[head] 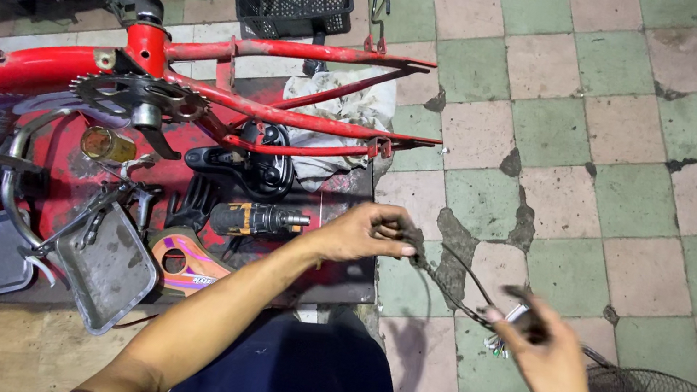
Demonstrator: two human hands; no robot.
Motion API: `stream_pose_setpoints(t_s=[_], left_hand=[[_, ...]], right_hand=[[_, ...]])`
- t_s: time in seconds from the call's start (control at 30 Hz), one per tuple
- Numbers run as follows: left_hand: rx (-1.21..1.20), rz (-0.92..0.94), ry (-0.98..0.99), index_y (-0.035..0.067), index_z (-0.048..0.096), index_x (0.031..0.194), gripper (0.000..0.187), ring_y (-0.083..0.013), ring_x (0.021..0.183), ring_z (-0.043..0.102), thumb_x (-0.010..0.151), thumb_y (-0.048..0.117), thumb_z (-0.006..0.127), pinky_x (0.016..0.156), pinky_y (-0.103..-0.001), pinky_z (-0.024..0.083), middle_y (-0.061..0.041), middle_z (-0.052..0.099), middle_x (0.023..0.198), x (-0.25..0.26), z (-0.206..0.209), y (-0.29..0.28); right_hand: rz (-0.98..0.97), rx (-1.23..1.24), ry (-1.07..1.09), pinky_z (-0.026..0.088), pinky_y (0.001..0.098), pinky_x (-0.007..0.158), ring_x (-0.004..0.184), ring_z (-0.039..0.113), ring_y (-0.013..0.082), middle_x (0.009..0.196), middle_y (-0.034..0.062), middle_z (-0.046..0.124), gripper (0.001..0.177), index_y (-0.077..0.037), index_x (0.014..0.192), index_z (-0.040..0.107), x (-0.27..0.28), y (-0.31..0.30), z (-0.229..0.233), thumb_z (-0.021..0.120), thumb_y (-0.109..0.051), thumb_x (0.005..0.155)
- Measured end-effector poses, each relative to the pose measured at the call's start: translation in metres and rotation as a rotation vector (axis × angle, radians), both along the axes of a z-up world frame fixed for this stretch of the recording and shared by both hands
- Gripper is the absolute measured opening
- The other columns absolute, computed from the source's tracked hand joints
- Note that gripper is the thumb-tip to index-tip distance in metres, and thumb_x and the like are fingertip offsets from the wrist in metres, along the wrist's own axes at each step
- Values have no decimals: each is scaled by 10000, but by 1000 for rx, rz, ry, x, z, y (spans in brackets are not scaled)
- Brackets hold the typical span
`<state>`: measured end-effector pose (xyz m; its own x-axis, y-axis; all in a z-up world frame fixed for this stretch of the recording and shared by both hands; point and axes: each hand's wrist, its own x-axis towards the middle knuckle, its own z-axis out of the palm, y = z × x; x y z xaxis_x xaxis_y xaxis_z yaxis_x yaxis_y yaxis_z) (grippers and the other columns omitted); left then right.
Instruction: The person assembles a motorcycle chain on a red bike frame, using a power drill to tighten the sprocket and connecting the links by hand.
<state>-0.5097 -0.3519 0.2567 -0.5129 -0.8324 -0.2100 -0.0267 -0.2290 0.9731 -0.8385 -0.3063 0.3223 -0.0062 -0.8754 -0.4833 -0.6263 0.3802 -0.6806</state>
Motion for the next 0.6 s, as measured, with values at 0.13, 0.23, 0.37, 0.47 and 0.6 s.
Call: stream_pose_setpoints(t_s=[0.13,0.23,0.37,0.47,0.6], left_hand=[[-175,0,-159,37,732,1179,367,-77,882,657,897,261,801,798,-258,554,-11,754,986,-19,34,-1],[-439,-99,-191,13,724,1193,362,-80,961,674,910,213,828,842,-252,558,-36,732,1068,-27,44,-3],[-164,-108,-55,9,667,1252,441,-92,949,637,877,177,827,842,-251,562,-41,721,1069,-34,44,-3],[-143,-120,-39,2,680,1183,402,-112,940,645,850,152,849,822,-278,574,-57,717,1029,-26,47,-5],[-407,-194,-279,29,690,1117,351,-158,888,727,820,140,840,792,-323,600,-97,766,975,1,61,-23]], right_hand=[[213,117,61,418,307,565,619,519,140,750,37,683,666,-215,1389,679,34,-6,-13,871,-312,758],[212,-59,-153,550,274,662,736,660,112,838,-2,739,698,-121,1292,658,58,-6,-33,928,-286,670],[252,-46,-291,576,320,765,810,705,140,898,45,814,317,-76,1040,824,92,-3,-63,868,-272,795],[244,-302,-471,569,338,785,872,692,138,972,63,801,270,-44,1035,791,101,0,-76,826,-218,832],[294,-359,-332,526,333,708,807,695,170,966,66,779,235,-50,1019,811,89,-5,-76,810,-206,843]])
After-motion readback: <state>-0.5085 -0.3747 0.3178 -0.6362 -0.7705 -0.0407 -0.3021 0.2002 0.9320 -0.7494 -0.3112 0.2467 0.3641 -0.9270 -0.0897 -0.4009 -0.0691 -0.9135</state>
